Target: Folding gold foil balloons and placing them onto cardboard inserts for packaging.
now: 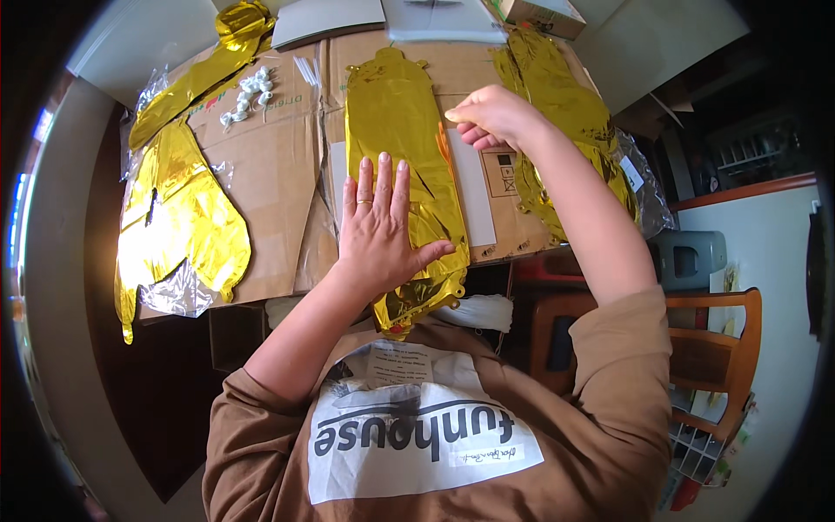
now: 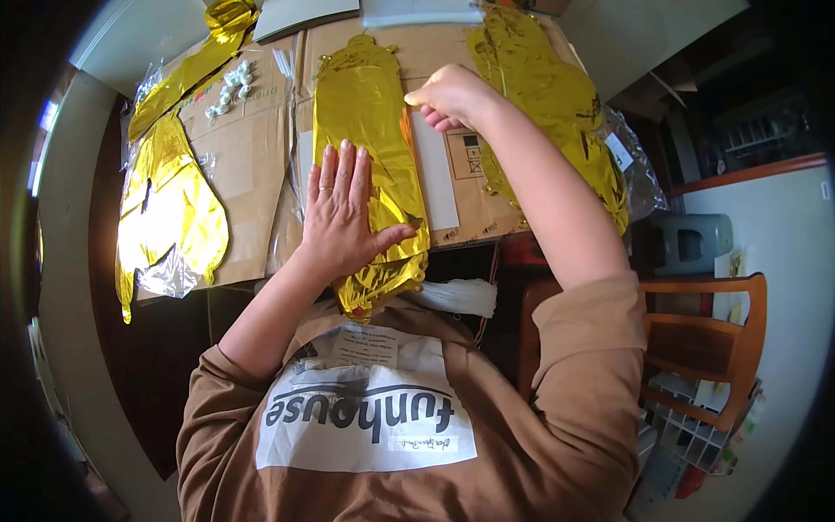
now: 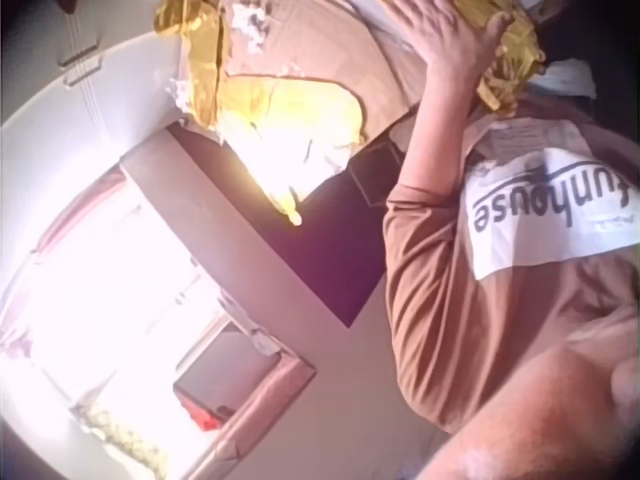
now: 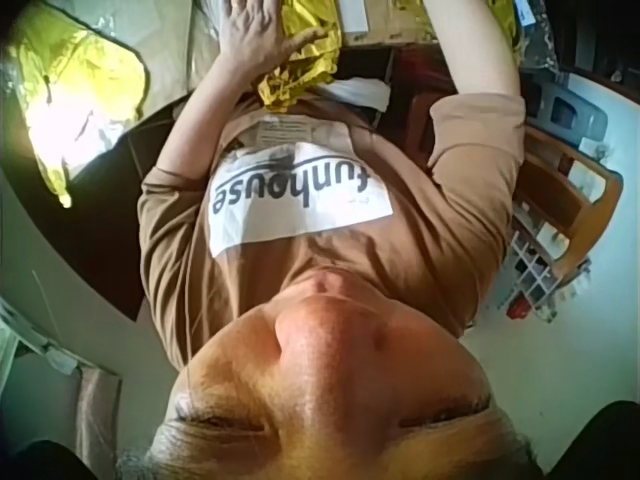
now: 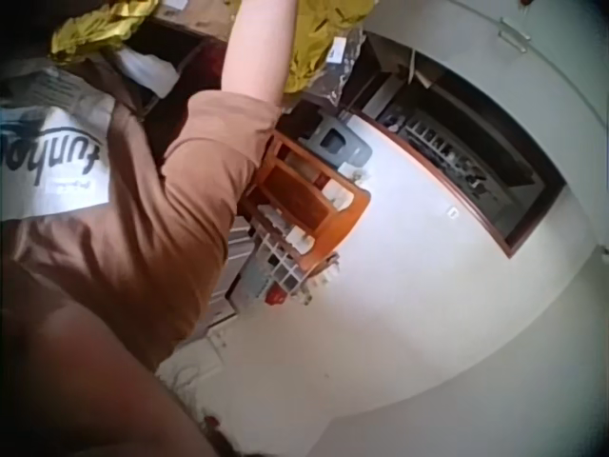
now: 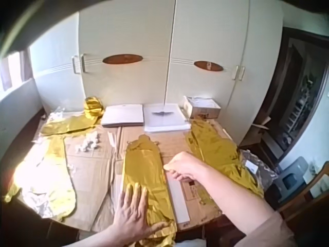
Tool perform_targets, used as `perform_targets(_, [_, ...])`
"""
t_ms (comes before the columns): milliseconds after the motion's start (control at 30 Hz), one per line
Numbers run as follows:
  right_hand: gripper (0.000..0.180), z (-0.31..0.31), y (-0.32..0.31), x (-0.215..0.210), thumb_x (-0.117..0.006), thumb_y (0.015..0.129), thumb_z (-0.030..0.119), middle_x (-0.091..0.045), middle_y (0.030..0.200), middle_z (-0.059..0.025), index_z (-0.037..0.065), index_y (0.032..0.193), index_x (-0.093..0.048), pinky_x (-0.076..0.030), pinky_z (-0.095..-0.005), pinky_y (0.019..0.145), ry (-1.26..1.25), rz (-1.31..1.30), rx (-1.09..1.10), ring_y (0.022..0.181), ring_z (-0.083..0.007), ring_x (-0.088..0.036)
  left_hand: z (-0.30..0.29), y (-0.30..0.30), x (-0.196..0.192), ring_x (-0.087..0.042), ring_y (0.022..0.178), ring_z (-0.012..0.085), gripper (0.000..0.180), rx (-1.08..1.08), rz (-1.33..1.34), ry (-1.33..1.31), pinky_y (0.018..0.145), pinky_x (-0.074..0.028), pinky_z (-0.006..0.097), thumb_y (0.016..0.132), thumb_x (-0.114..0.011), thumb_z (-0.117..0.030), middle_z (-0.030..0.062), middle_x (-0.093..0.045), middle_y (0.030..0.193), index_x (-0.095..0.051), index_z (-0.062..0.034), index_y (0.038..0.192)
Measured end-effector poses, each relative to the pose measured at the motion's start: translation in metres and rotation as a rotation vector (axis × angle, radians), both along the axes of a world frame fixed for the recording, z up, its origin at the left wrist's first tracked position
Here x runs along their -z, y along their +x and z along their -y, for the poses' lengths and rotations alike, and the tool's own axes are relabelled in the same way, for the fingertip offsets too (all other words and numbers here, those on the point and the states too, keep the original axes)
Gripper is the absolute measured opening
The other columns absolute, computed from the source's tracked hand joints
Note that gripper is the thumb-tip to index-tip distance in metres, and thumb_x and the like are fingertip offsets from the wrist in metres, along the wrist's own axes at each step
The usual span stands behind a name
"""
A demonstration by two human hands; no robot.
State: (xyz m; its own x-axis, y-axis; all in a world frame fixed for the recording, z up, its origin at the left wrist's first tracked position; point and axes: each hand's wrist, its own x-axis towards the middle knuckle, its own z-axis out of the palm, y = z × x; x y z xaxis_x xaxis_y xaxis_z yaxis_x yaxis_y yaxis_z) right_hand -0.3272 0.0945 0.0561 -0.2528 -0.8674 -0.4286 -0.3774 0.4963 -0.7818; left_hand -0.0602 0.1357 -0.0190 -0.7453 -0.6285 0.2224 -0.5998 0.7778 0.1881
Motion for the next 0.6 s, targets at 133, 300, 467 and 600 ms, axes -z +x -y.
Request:
perform_targets(133, [0.031, 0.039, 0.021, -0.002, -0.076, 0.09, 0.03, -0.066, 0.075, -0.0043, 0.0, 0.091, -0.074, -0.05, -0.0233, 0.051, 0.158, -0.168, -0.069, 0.06, -0.0093, -0.062, -0.001, 0.002, -0.001, -0.012, 0.156, 0.0458, 0.123, -0.005, -0.019, 0.005, 0.126, -0.006, 0.056, 0.084, -0.048, -0.087, 0.0299, -0.021, 0.166, -0.023, 0.0064, 0.159])
perform_targets(300, [0.023, 0.049, 0.032, -0.002, -0.074, 0.086, 0.029, -0.068, 0.075, -0.0022, 0.006, 0.082, -0.072, -0.046, -0.0246, 0.051, 0.19, -0.223, -0.093, 0.058, -0.0088, -0.061, -0.002, 0.004, -0.002, -0.013, 0.157, 0.0449, 0.122, -0.006, -0.035, 0.016, 0.126, -0.007, 0.056, 0.085, -0.05, -0.086, 0.0285, -0.021, 0.166, -0.021, 0.0044, 0.161])
perform_targets(467, [0.016, 0.042, 0.023, 0.0, -0.074, 0.085, 0.026, -0.071, 0.081, -0.0012, 0.012, 0.087, -0.067, -0.048, -0.0263, 0.056, 0.129, 0.09, 0.058, 0.061, -0.0088, -0.062, -0.002, 0.004, -0.004, -0.012, 0.157, 0.0443, 0.121, -0.009, -0.06, 0.037, 0.126, -0.007, 0.056, 0.085, -0.051, -0.085, 0.0276, -0.021, 0.167, -0.02, 0.0033, 0.161])
perform_targets(600, [0.014, 0.038, -0.005, 0.009, -0.074, 0.088, 0.018, -0.07, 0.084, 0.0, 0.011, 0.098, -0.068, -0.053, -0.0284, 0.066, 0.179, 0.324, 0.045, 0.073, -0.0114, -0.067, -0.002, 0.003, -0.002, -0.012, 0.157, 0.0444, 0.12, -0.008, -0.06, 0.036, 0.126, -0.007, 0.056, 0.085, -0.052, -0.084, 0.0277, -0.021, 0.167, -0.02, 0.0032, 0.161])
